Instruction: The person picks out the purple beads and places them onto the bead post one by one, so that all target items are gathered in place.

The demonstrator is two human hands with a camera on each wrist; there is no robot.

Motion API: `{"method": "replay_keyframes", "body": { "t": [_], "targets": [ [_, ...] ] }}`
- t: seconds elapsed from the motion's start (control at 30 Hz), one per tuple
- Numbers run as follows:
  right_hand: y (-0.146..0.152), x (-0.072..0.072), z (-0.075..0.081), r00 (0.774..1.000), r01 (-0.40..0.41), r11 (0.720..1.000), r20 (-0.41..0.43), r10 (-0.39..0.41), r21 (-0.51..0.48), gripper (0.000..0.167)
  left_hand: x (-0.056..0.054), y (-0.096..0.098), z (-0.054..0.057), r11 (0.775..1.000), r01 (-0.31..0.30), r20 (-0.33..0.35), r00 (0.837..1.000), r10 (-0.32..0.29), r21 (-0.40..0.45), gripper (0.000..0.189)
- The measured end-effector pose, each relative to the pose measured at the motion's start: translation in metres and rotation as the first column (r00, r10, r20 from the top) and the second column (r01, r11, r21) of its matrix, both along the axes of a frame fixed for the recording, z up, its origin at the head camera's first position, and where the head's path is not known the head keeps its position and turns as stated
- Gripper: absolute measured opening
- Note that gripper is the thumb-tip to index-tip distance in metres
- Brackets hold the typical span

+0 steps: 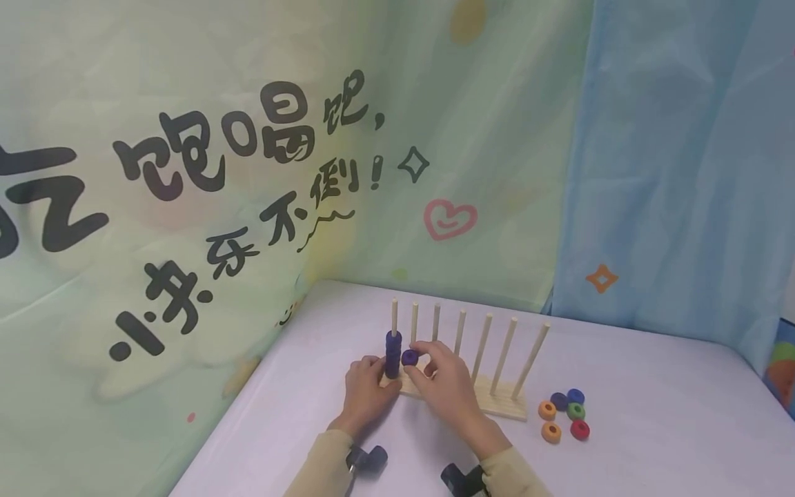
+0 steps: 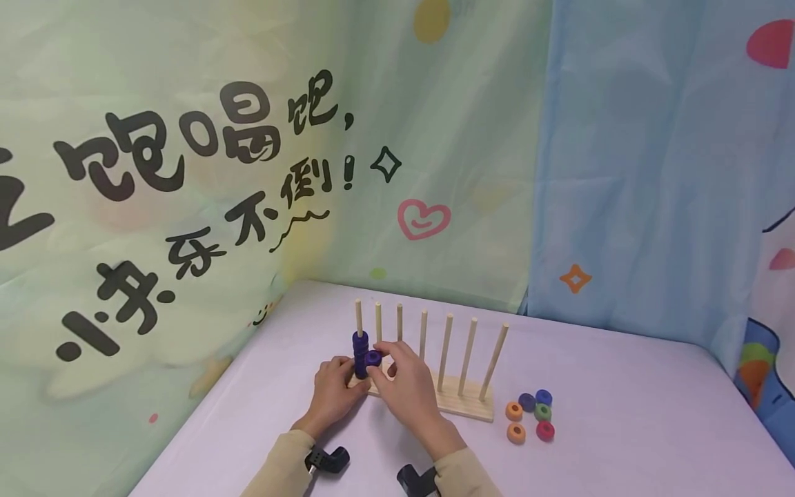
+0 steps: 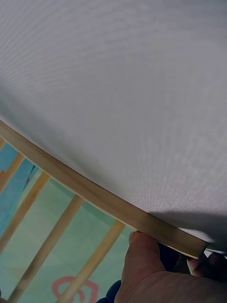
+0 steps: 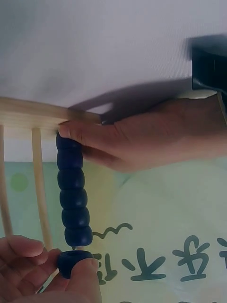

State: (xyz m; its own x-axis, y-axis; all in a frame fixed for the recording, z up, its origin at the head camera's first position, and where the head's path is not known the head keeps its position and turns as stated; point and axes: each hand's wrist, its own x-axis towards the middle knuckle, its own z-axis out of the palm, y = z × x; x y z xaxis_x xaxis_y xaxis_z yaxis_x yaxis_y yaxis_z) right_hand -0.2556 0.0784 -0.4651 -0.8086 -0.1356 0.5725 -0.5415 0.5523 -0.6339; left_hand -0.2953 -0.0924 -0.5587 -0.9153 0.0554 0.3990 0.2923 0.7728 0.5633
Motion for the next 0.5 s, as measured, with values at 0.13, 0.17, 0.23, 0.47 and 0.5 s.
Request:
{"method": "replay_keyframes", "body": {
  "t": [0.13,0.17,0.23,0.47,0.5],
  "targets": [
    [-0.001,-0.003,0.008,0.999,-0.005,1.000,-0.034,0.005,0.008,0.036,0.000,0.001,0.005,1.000,0.005,-0.007,1.000,-0.005,0.018,0.047],
    [-0.002,-0.003,0.010,0.999,-0.006,1.000,-0.041,0.006,0.010,0.036,0.000,0.001,0.005,1.000,0.006,-0.005,1.000,-0.006,0.018,0.047],
    [-0.002,-0.004,0.014,0.999,-0.007,1.000,-0.052,0.008,0.021,0.036,0.000,0.001,0.005,1.000,0.008,0.002,1.000,-0.008,0.018,0.048],
    [-0.003,-0.007,0.029,0.997,-0.021,0.999,-0.077,0.024,0.043,0.033,0.001,0.000,0.002,1.000,0.014,0.028,1.000,-0.015,0.015,0.052],
    [-0.003,-0.007,0.031,0.996,-0.027,0.999,-0.084,0.030,0.045,0.033,0.001,0.000,0.002,1.000,0.015,0.028,0.999,-0.016,0.018,0.052]
  ]
}}
